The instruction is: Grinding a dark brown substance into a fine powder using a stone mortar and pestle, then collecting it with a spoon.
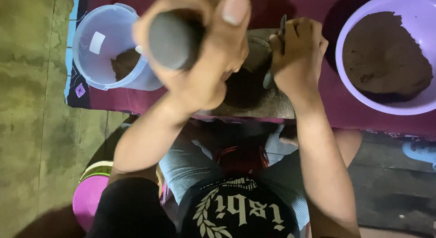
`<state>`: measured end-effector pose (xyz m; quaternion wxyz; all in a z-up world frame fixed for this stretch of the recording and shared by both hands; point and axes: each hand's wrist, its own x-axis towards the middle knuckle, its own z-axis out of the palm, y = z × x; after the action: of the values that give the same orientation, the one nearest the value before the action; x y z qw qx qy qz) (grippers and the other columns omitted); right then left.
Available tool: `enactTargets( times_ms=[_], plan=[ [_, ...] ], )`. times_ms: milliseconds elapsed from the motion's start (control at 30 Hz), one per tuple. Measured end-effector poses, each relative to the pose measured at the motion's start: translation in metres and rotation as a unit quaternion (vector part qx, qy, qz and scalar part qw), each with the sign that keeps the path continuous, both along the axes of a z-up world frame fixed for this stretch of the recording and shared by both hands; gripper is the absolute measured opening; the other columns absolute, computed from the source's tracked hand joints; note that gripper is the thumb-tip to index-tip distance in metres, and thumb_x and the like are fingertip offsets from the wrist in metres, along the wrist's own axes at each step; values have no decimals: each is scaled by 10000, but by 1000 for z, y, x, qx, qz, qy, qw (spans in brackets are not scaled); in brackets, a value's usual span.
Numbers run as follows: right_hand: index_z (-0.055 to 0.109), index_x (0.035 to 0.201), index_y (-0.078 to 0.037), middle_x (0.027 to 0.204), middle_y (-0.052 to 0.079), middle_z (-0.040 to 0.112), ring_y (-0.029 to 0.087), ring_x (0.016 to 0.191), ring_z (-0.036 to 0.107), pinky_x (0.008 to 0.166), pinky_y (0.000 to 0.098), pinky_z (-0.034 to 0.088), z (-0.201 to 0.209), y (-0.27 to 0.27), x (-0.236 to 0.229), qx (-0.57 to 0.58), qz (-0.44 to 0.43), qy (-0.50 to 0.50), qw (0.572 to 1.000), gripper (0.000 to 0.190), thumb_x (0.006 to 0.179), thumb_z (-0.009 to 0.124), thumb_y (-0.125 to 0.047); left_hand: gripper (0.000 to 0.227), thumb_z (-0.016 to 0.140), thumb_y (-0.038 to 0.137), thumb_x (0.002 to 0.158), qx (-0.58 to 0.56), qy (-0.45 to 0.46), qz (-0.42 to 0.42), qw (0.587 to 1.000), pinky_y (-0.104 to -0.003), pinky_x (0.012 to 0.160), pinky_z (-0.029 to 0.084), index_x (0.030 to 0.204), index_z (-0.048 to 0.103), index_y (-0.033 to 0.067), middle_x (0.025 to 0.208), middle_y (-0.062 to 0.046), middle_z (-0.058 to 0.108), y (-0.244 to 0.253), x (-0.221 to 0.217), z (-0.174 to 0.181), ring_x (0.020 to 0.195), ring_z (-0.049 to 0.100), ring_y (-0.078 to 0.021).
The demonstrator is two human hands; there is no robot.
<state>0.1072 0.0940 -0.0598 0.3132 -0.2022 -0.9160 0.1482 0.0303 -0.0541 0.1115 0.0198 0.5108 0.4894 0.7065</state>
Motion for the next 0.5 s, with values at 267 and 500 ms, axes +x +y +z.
enactTargets(
  times_ms=[267,500],
  plan=[
    [636,1053,42,1113,189,598,369,1085,462,845,561,393,-1,3,-8,-31,-23,-28,999,349,1055,431,-241,365,576,177,1000,-50,12,-31,998,-280,507,289,704,370,122,637,33,349,39,-24,-117,555,321,-110],
    [634,1062,34,1086,142,586,348,1053,481,818,534,408,0,-3,-1,-5,-21,19,1000,307,1106,470,-222,358,579,176,1010,-63,-3,-84,995,-273,508,335,695,427,99,602,16,459,28,-19,-82,533,394,-106]
  ],
)
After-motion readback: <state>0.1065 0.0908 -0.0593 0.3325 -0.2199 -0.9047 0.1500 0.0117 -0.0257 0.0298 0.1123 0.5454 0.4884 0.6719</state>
